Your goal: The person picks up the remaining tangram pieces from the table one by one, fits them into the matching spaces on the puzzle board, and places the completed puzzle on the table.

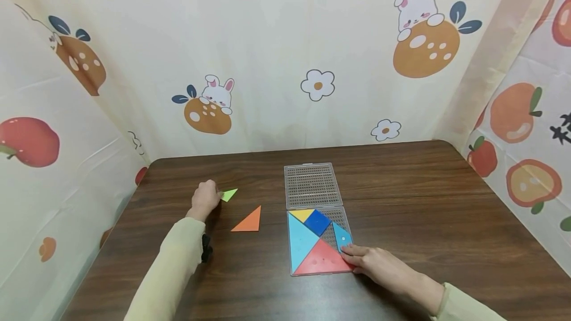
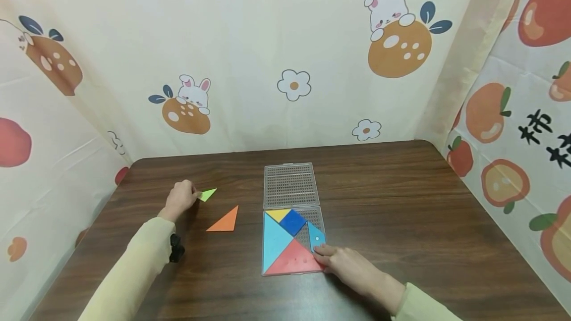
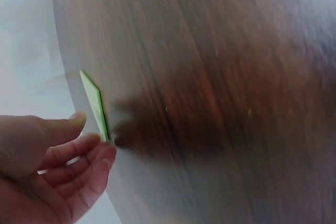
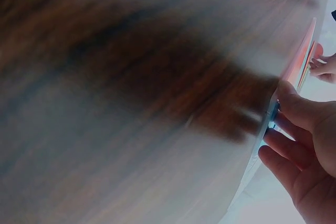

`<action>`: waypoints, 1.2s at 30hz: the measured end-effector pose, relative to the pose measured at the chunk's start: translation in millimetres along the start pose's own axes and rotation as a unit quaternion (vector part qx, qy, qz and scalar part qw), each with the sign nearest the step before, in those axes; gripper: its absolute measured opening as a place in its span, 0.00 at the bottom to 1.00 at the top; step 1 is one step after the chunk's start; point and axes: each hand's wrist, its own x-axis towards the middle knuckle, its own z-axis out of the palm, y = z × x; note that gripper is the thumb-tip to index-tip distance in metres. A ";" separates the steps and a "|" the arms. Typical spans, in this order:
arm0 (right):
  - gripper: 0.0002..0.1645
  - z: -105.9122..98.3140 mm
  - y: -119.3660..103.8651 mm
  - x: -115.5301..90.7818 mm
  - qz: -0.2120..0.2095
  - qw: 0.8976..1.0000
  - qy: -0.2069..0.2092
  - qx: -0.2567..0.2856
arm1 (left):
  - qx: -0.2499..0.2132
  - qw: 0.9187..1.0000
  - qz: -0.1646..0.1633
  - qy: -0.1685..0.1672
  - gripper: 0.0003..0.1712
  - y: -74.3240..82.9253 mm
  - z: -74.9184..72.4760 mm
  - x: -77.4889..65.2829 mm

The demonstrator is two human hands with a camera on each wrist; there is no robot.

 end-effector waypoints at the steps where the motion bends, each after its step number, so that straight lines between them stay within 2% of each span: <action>1: 0.22 0.0 0.0 -0.1 0.000 1.000 0.000 -0.001 | 0.000 1.000 -0.010 0.001 0.13 1.5 0.7 -0.4; 7: 0.22 0.4 0.1 -0.6 -0.001 1.000 0.001 -0.004 | 0.013 0.998 -0.053 0.002 0.22 13.9 2.5 -2.1; 15: 0.21 1.1 0.2 -0.8 0.002 1.000 -0.003 0.002 | 0.019 0.997 -0.078 -0.004 0.24 16.8 8.8 1.6; 25: 0.22 1.3 0.6 0.1 0.007 1.000 -0.009 0.012 | -0.037 0.990 -0.136 -0.006 0.23 13.9 5.5 5.8; 32: 0.22 -0.1 -0.1 -0.2 0.008 1.000 -0.010 0.014 | -0.059 0.987 -0.148 -0.020 0.25 10.2 3.6 8.3; 36: 0.22 -0.2 0.1 -0.1 0.011 1.000 -0.010 0.016 | -0.076 0.985 -0.151 -0.014 0.25 9.2 3.2 8.9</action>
